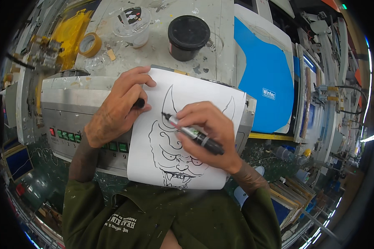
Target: Drawing a graphic design on paper using a marker.
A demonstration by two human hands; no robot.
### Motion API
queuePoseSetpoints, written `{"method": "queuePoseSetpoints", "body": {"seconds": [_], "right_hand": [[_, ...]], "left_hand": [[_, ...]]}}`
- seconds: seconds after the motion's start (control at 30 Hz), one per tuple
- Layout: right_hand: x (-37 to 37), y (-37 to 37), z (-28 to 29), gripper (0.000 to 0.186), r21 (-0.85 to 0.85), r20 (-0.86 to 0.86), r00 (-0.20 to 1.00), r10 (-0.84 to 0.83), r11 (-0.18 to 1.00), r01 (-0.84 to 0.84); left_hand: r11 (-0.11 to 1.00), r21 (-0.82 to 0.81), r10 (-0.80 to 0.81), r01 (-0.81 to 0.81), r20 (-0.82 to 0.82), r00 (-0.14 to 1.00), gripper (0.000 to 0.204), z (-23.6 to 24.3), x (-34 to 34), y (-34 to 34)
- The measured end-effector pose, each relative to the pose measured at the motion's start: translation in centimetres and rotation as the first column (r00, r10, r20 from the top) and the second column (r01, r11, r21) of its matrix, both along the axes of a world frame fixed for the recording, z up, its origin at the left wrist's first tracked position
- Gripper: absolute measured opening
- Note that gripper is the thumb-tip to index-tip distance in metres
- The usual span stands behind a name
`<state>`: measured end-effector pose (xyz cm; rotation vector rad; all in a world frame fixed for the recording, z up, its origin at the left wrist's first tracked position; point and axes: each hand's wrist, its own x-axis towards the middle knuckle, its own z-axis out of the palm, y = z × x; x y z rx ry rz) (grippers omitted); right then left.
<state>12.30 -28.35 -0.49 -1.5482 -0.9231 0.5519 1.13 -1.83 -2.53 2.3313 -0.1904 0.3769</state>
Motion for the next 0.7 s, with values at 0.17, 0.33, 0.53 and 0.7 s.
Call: {"method": "queuePoseSetpoints", "body": {"seconds": [0.17,0.33,0.53,0.7], "right_hand": [[1.9,-0.2,-1.3,0.033,0.026,0.161,0.972,0.174,0.983,-0.18],[4.3,1.4,-1.0,0.032,0.048,0.173,0.969,0.178,0.981,-0.188],[3.2,2.2,-0.3,0.029,0.063,0.134,0.991,0.002,0.998,-0.01],[0.8,1.9,-1.1,0.029,-0.071,0.1,0.995,-0.028,0.997,0.035]], "left_hand": [[0.981,0.09,-0.163,0.174,-0.122,0.979,0.048,1.4,-0.5,0.8],[0.986,0.083,-0.133,0.141,-0.098,0.986,0.055,1.2,-0.4,0.7],[0.987,0.107,-0.109,0.12,-0.104,0.989,0.057,1.1,-0.6,0.5],[0.99,0.082,-0.109,0.118,-0.099,0.989,0.056,1.0,-0.6,0.3]]}}
